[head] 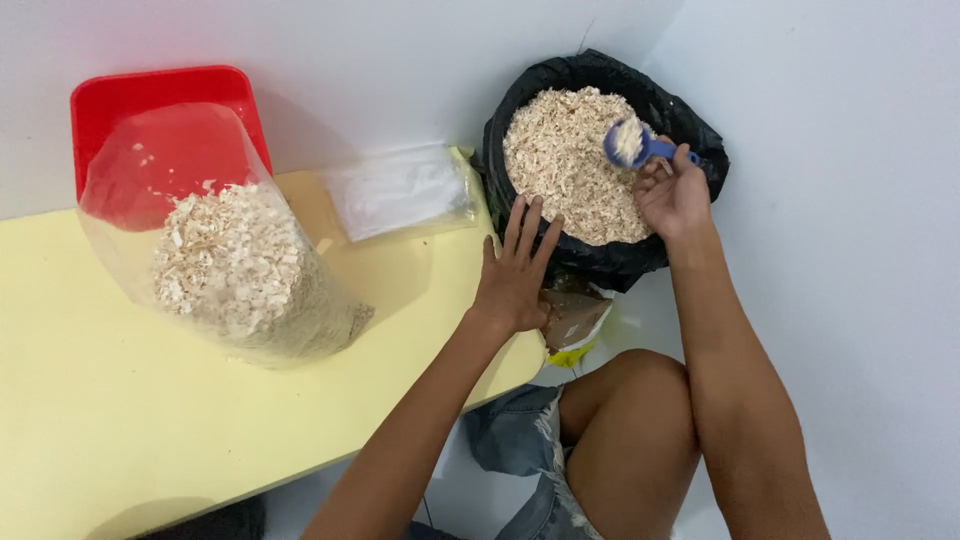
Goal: The person uses a blue scoop to transfer wood shavings from a large black bag into a transparent plastic bag, weighing the filled bag on a red scale before setting aside empty plastic sleeves.
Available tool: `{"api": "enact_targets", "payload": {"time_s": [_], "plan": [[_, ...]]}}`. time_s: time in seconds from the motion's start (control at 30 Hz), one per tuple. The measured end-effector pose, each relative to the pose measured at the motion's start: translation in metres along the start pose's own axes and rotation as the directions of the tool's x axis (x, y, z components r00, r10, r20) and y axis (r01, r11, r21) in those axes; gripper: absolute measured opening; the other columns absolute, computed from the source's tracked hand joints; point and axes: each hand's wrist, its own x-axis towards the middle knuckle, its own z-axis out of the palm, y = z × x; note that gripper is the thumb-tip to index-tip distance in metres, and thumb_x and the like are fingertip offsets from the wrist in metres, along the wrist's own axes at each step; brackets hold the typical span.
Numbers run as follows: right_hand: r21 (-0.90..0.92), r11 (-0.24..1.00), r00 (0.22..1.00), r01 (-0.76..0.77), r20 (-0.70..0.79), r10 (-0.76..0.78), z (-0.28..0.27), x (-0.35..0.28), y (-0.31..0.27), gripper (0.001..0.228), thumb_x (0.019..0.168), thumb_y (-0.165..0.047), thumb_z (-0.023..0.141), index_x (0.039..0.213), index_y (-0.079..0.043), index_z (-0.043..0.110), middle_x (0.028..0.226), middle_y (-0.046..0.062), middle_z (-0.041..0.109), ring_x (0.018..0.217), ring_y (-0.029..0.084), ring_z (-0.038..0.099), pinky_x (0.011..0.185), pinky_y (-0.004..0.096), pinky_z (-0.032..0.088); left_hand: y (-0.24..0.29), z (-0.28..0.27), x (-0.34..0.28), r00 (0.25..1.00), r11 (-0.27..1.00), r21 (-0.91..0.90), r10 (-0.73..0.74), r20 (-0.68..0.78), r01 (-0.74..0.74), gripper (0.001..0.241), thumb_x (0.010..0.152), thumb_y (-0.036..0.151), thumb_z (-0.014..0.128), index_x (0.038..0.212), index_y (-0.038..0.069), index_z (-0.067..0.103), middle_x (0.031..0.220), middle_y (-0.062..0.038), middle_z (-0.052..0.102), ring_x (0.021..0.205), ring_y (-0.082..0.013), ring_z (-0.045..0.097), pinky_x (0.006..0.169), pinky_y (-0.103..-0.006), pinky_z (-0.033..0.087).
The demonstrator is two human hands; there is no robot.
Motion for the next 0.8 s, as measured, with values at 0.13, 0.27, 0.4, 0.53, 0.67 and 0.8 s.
{"api": "enact_targets", "payload": {"time_s": [0.13,0.27,0.4,0.53,0.67,0.8], "plan": [[-0.068,0.998,1.000,0.015,0.016,-0.013,-0.007,0.001,0.002,0.043,0.108,-0.045,0.043,0.134,-0.013,0.055,0.092,-0.001,0.051,0.083,0.011,0.058,0.070,0.023,0.045,0.001,-0.001,-0.001,1.000,1.000,-0.005,-0.003,0.003,0.003,0.141,0.071,0.040,0.092,0.165,0.018,-0.011,0.169,-0.020,-0.018,0.157,-0.0426,-0.016,0.116,-0.0699,0.034],[-0.070,0.997,0.997,0.031,0.070,-0.026,-0.008,0.003,0.002,0.047,0.111,-0.041,0.040,0.144,-0.010,0.049,0.097,0.000,0.053,0.085,0.011,0.057,0.072,0.024,0.045,0.000,-0.003,-0.002,1.000,1.000,0.001,0.004,-0.012,-0.004,0.140,0.071,0.037,0.092,0.165,0.017,-0.010,0.169,-0.021,-0.017,0.157,-0.0430,-0.014,0.115,-0.0693,0.035],[-0.138,0.984,0.993,0.108,0.058,-0.101,-0.007,0.001,0.000,0.049,0.110,-0.043,0.043,0.145,-0.010,0.049,0.098,-0.002,0.054,0.086,0.010,0.055,0.073,0.024,0.043,-0.003,0.003,0.002,1.000,1.000,0.018,0.013,-0.005,-0.013,0.144,0.067,0.038,0.093,0.165,0.018,-0.010,0.169,-0.021,-0.020,0.157,-0.0429,-0.017,0.115,-0.0699,0.034],[-0.235,0.954,0.982,0.188,0.049,-0.181,0.005,0.003,0.008,0.039,0.113,-0.036,0.044,0.140,-0.010,0.052,0.102,0.001,0.060,0.086,0.011,0.058,0.073,0.027,0.045,-0.006,-0.006,-0.008,0.998,0.999,0.028,0.035,-0.043,-0.033,0.141,0.070,0.035,0.093,0.167,0.015,-0.008,0.170,-0.022,-0.016,0.158,-0.0435,-0.015,0.119,-0.0710,0.024],[-0.236,0.949,0.975,0.211,-0.019,-0.221,0.034,-0.010,0.013,0.026,0.105,-0.042,0.056,0.119,-0.021,0.061,0.093,-0.003,0.065,0.081,0.013,0.064,0.071,0.028,0.050,-0.017,-0.013,-0.023,1.000,0.995,0.096,0.018,-0.001,-0.018,0.134,0.073,0.034,0.093,0.167,0.021,-0.001,0.171,-0.020,-0.014,0.159,-0.0417,-0.009,0.121,-0.0692,0.022],[-0.236,0.944,0.973,0.230,0.025,-0.231,0.039,0.006,0.020,0.026,0.103,-0.049,0.055,0.115,-0.028,0.063,0.099,-0.004,0.070,0.088,0.014,0.072,0.074,0.026,0.056,-0.038,-0.008,-0.031,0.997,0.980,0.196,0.004,0.081,-0.020,0.085,0.073,0.038,0.090,0.144,0.011,0.051,0.168,-0.022,0.012,0.156,-0.0398,0.020,0.116,-0.0672,0.033]]}}
